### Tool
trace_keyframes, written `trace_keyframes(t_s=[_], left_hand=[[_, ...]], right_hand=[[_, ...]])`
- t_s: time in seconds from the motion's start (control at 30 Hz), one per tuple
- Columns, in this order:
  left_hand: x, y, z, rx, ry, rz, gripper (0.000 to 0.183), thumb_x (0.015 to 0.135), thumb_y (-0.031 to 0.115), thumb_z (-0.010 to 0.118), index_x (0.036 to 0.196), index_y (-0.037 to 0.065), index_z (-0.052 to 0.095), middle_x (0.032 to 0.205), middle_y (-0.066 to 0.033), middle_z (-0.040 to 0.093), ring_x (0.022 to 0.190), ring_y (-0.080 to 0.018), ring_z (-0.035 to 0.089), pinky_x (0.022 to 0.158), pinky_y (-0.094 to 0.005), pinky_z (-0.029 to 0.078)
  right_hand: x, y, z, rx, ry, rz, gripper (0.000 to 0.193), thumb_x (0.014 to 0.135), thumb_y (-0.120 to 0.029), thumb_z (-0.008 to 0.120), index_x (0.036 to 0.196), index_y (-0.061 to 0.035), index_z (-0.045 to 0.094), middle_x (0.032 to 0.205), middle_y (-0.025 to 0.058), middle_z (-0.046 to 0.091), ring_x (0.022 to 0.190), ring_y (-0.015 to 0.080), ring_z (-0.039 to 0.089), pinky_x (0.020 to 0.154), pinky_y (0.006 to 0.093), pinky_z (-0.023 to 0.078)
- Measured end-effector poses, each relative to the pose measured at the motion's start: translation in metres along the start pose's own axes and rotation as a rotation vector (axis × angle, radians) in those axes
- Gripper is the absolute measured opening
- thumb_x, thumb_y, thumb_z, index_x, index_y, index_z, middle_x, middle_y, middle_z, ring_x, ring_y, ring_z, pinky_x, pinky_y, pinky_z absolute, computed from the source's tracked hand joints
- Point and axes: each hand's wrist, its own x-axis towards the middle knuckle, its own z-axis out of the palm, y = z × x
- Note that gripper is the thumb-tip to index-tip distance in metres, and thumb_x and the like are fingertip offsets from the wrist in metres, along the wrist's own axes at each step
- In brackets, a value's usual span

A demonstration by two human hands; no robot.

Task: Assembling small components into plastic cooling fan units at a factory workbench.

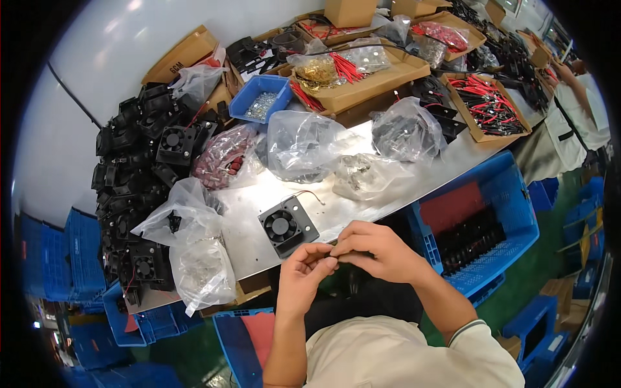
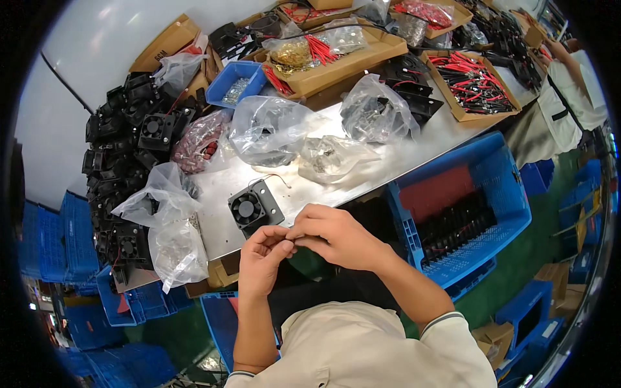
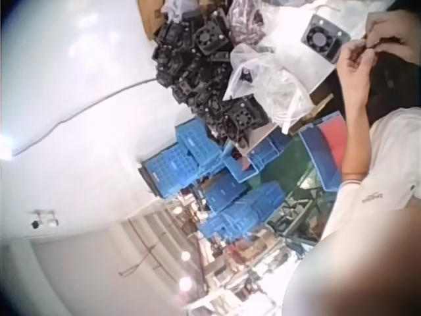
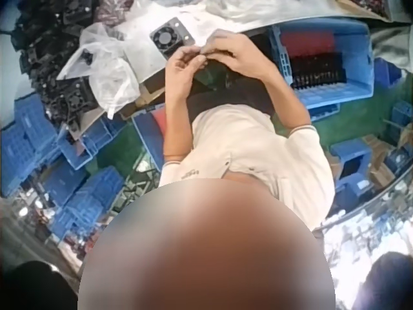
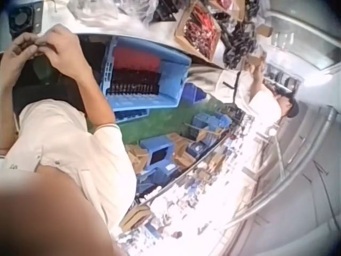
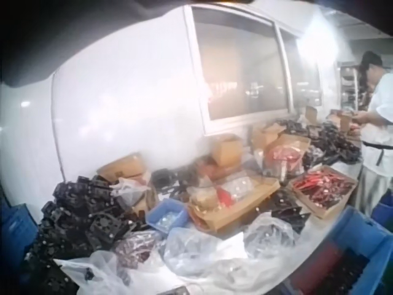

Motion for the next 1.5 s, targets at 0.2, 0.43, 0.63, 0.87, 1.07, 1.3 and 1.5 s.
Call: trace_keyframes(t_s=[0.2,0.43,0.63,0.87,1.07,1.3,1.5], left_hand=[[-0.001,-0.002,0.005,-0.092,0.01,-0.041,0.022,0.085,-0.004,0.064,0.107,-0.003,0.061,0.096,-0.009,0.066,0.083,-0.0155,0.065,0.077,-0.0253,0.054],[0.001,-0.009,0.006,-0.085,0.044,0.057,0.023,0.085,-0.001,0.067,0.107,-0.003,0.063,0.095,-0.0079,0.067,0.084,-0.0132,0.064,0.078,-0.0246,0.051],[0.0,-0.013,0.004,-0.106,0.054,0.048,0.02,0.086,-0.004,0.064,0.105,-0.003,0.062,0.096,-0.0092,0.066,0.082,-0.0149,0.066,0.074,-0.0248,0.054],[-0.003,-0.014,-0.002,-0.114,0.04,0.116,0.019,0.088,0.0,0.065,0.106,-0.002,0.063,0.095,-0.0058,0.067,0.083,-0.011,0.063,0.076,-0.0229,0.052],[-0.018,-0.011,-0.014,-0.143,0.032,0.062,0.02,0.088,-0.001,0.064,0.107,0.0,0.063,0.093,-0.0042,0.066,0.084,-0.0104,0.063,0.076,-0.0228,0.051],[-0.034,-0.026,-0.023,-0.205,-0.017,0.004,0.02,0.086,-0.003,0.064,0.106,-0.002,0.062,0.099,-0.0085,0.066,0.085,-0.0141,0.065,0.077,-0.0258,0.053],[-0.038,-0.03,-0.048,-0.297,0.073,0.013,0.02,0.088,-0.004,0.06,0.107,-0.001,0.061,0.103,-0.0112,0.066,0.085,-0.0147,0.065,0.076,-0.0245,0.054]], right_hand=[[-0.008,0.006,0.003,-0.141,0.056,0.036,0.015,0.078,0.0,0.068,0.092,-0.0042,0.065,0.088,0.0097,0.062,0.08,0.029,0.06,0.071,0.035,0.048],[-0.008,0.006,0.006,-0.249,0.106,-0.012,0.016,0.079,-0.005,0.068,0.094,-0.0049,0.064,0.086,0.0095,0.063,0.078,0.0301,0.061,0.069,0.037,0.048],[-0.003,0.0,0.004,-0.331,0.064,-0.056,0.014,0.08,-0.007,0.067,0.093,-0.0048,0.064,0.085,0.0094,0.063,0.078,0.0308,0.061,0.069,0.0385,0.048],[0.016,-0.014,-0.008,-0.213,-0.065,0.084,0.019,0.08,-0.007,0.07,0.097,-0.0024,0.064,0.083,0.0089,0.065,0.078,0.0219,0.064,0.069,0.0309,0.049],[0.122,-0.017,-0.062,-0.328,0.251,0.04,0.012,0.087,-0.003,0.059,0.095,0.0016,0.066,0.09,0.0088,0.068,0.077,0.0152,0.062,0.072,0.0274,0.049],[0.198,0.086,-0.036,-1.052,-0.281,-0.092,0.03,0.072,-0.003,0.064,0.102,-0.004,0.067,0.099,0.0177,0.065,0.093,0.0381,0.061,0.079,0.0403,0.05],[0.207,0.086,-0.04,-1.093,-0.626,0.013,0.029,0.077,-0.007,0.058,0.105,-0.0074,0.066,0.109,0.0192,0.064,0.097,0.0382,0.063,0.085,0.0444,0.05]])
